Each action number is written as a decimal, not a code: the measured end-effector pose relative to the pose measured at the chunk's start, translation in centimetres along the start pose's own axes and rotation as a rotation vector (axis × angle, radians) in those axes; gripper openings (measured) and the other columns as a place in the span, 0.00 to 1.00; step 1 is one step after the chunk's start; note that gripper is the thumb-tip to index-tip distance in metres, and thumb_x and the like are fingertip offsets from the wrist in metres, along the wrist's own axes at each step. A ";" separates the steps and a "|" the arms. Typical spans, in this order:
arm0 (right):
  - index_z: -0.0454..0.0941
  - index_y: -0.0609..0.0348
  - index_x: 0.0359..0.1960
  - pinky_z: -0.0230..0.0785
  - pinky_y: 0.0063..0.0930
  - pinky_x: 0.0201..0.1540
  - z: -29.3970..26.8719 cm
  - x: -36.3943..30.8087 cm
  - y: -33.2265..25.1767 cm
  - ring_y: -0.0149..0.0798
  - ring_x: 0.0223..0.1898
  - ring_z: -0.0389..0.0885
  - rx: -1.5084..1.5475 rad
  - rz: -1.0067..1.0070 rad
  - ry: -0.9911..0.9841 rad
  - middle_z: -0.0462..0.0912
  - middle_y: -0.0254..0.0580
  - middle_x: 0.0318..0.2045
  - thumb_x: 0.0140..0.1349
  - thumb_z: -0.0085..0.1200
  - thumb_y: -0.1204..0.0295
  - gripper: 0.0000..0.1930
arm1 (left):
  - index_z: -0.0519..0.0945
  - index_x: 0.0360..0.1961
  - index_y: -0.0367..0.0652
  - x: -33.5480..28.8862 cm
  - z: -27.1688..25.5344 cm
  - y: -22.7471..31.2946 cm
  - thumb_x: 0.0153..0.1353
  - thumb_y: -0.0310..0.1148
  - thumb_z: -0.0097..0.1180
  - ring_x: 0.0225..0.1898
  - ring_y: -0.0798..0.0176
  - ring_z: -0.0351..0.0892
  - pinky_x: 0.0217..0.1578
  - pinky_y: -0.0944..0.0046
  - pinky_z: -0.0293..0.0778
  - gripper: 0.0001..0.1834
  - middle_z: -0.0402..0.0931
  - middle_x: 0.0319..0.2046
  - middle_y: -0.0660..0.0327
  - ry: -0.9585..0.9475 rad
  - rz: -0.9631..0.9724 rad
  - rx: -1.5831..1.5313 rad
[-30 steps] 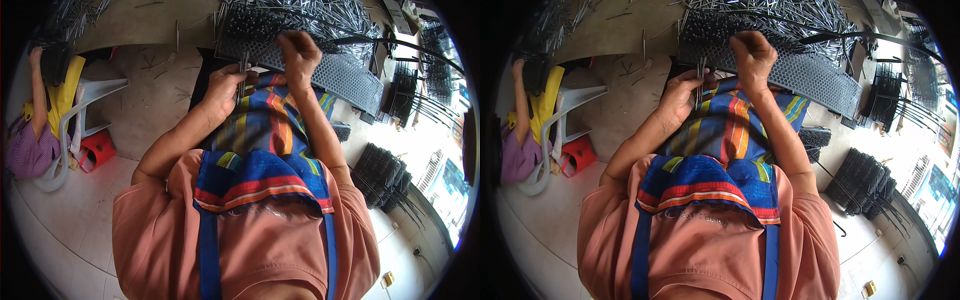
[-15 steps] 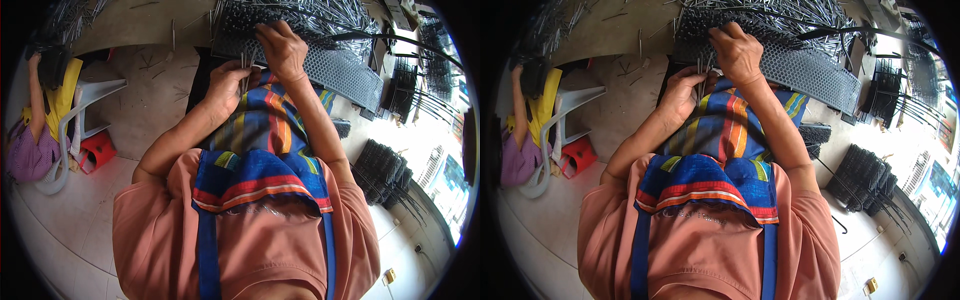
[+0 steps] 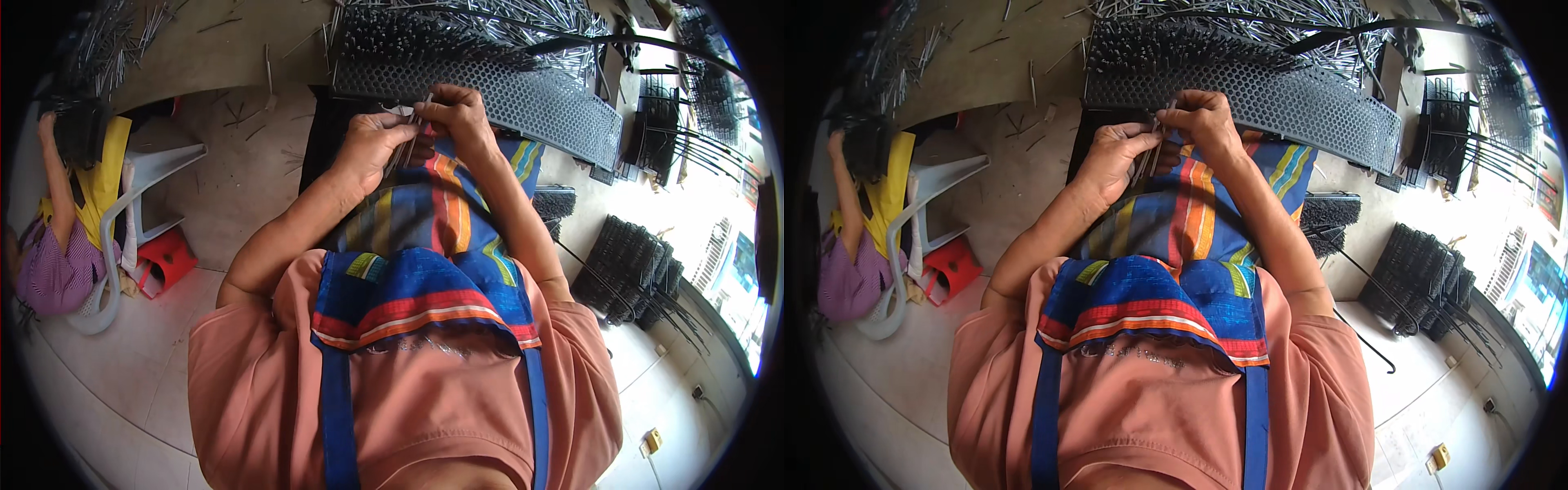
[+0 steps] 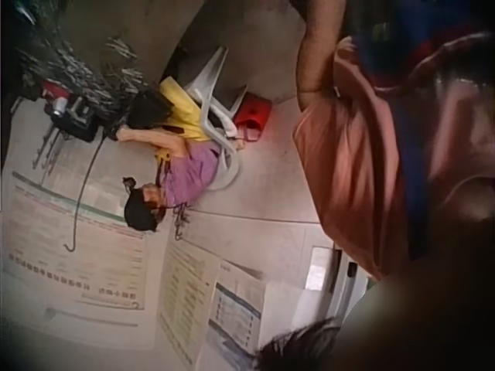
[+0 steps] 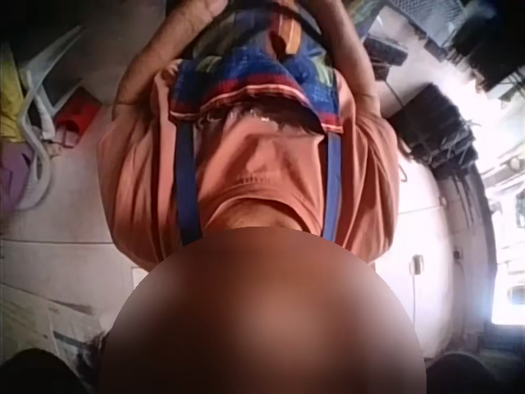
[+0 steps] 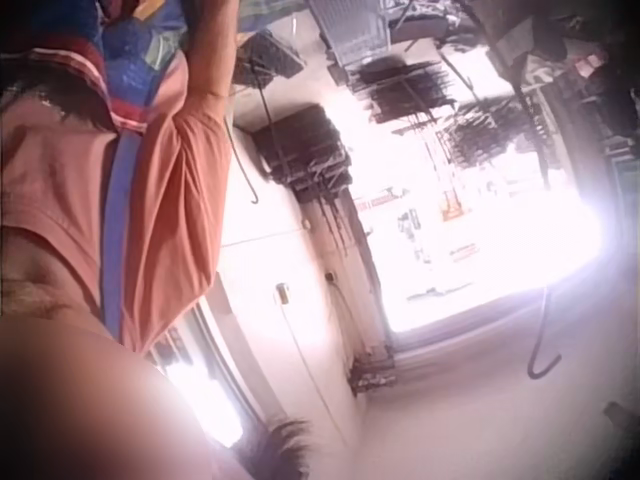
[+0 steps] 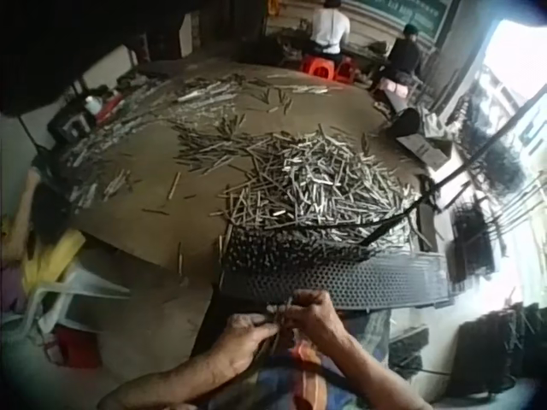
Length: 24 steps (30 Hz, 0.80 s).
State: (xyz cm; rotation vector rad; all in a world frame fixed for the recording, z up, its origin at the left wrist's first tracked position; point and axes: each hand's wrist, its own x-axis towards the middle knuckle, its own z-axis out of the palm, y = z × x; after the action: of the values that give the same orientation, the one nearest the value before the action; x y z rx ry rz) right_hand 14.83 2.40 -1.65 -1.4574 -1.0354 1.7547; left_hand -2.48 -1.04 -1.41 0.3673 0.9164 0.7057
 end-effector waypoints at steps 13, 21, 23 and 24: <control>0.82 0.62 0.33 0.66 0.14 0.29 -0.7 3.0 -1.9 0.20 0.24 0.75 -0.333 -0.934 0.526 0.80 0.29 0.25 0.54 0.62 0.83 0.05 | 0.79 0.43 0.37 0.8 0.2 -1.0 0.66 0.30 0.51 0.37 0.55 0.85 0.38 0.58 0.81 0.10 0.83 0.35 0.51 0.089 -0.040 -0.228; 0.82 0.65 0.33 0.67 0.14 0.22 -0.5 2.6 -2.0 0.20 0.21 0.76 -0.411 -0.901 0.482 0.80 0.33 0.25 0.54 0.61 0.85 0.05 | 0.79 0.45 0.37 0.8 -0.2 -0.8 0.66 0.28 0.49 0.37 0.57 0.83 0.40 0.59 0.79 0.10 0.82 0.37 0.51 0.086 -0.014 -0.236; 0.82 0.65 0.33 0.67 0.15 0.21 0.0 2.4 -2.6 0.22 0.20 0.76 -0.461 -0.890 0.445 0.81 0.35 0.25 0.54 0.61 0.85 0.05 | 0.79 0.45 0.37 0.8 -0.2 -0.8 0.66 0.28 0.49 0.37 0.57 0.83 0.41 0.59 0.79 0.11 0.82 0.37 0.51 0.084 -0.008 -0.240; 0.82 0.65 0.33 0.67 0.15 0.21 0.0 2.5 -2.6 0.22 0.20 0.76 -0.462 -0.890 0.443 0.81 0.35 0.25 0.54 0.61 0.85 0.05 | 0.79 0.46 0.37 0.7 -0.2 -0.8 0.66 0.28 0.48 0.37 0.57 0.83 0.42 0.59 0.79 0.11 0.82 0.38 0.51 0.082 -0.002 -0.241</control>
State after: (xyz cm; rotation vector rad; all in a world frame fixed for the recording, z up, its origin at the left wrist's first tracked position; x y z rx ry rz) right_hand 14.27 5.77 -0.63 -1.2384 -1.5632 0.5611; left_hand -2.06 -1.13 -2.41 0.1247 0.8975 0.8238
